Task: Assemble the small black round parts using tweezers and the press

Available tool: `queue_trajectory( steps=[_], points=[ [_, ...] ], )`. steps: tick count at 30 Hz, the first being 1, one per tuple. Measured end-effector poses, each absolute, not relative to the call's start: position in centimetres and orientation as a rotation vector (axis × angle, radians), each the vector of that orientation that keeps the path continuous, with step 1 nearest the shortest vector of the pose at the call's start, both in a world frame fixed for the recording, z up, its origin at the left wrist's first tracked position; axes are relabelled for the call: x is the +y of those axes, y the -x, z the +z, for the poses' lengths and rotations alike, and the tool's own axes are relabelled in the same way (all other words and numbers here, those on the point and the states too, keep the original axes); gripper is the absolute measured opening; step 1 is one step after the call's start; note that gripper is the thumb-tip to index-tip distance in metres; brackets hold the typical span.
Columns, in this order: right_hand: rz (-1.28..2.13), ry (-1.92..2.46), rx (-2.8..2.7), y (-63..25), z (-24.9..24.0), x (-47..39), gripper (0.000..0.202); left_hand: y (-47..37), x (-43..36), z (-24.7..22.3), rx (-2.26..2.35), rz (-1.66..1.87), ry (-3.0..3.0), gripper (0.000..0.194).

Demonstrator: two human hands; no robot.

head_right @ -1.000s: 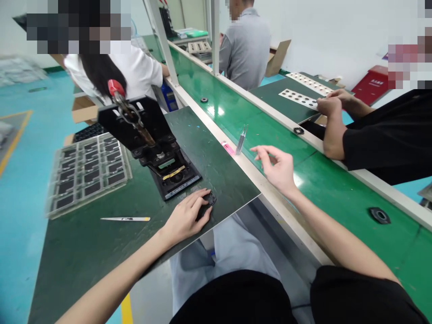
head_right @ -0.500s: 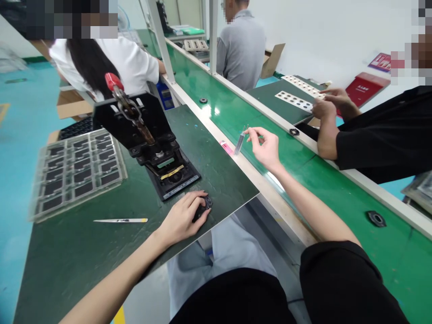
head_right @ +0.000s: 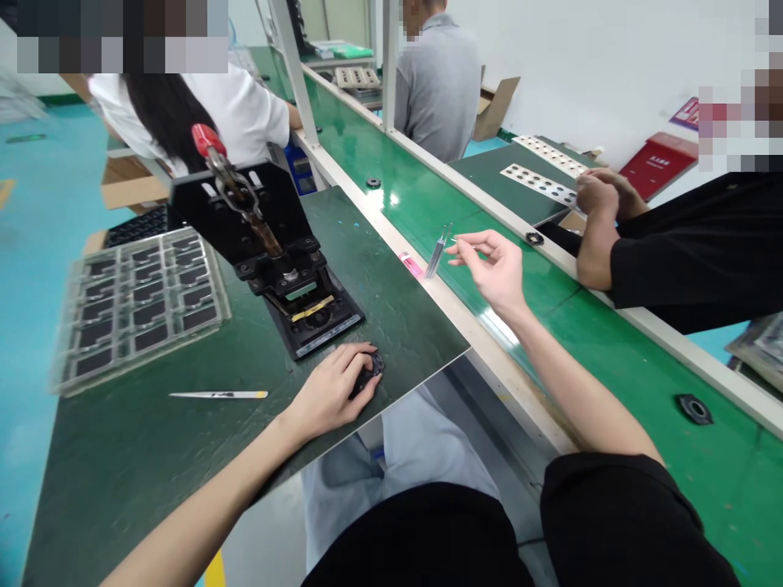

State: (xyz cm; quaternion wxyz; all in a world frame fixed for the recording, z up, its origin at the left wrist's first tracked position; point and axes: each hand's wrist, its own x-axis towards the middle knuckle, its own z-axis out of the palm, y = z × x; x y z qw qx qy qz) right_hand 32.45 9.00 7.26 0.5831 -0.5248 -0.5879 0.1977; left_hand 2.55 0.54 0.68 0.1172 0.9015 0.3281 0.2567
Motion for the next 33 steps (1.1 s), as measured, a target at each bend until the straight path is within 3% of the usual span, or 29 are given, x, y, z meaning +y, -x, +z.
queue_trajectory(
  steps=[7,15,22,33],
  points=[
    [0.584,1.153,-1.269,-32.8,5.7,10.1,0.036,-2.4,0.6,0.6,0.954,0.731,-2.669,0.009],
    [0.468,1.248,-1.356,-33.2,5.5,9.7,0.034,-2.4,0.6,0.7,0.952,0.712,-2.673,0.009],
    [0.636,1.235,-1.354,-33.9,5.3,9.3,0.042,-2.4,0.6,0.8,0.952,0.711,-2.66,0.008],
    [0.793,1.154,-1.203,-33.9,4.7,9.9,0.034,-2.4,0.6,0.9,0.951,0.699,-2.67,0.009]
  ],
)
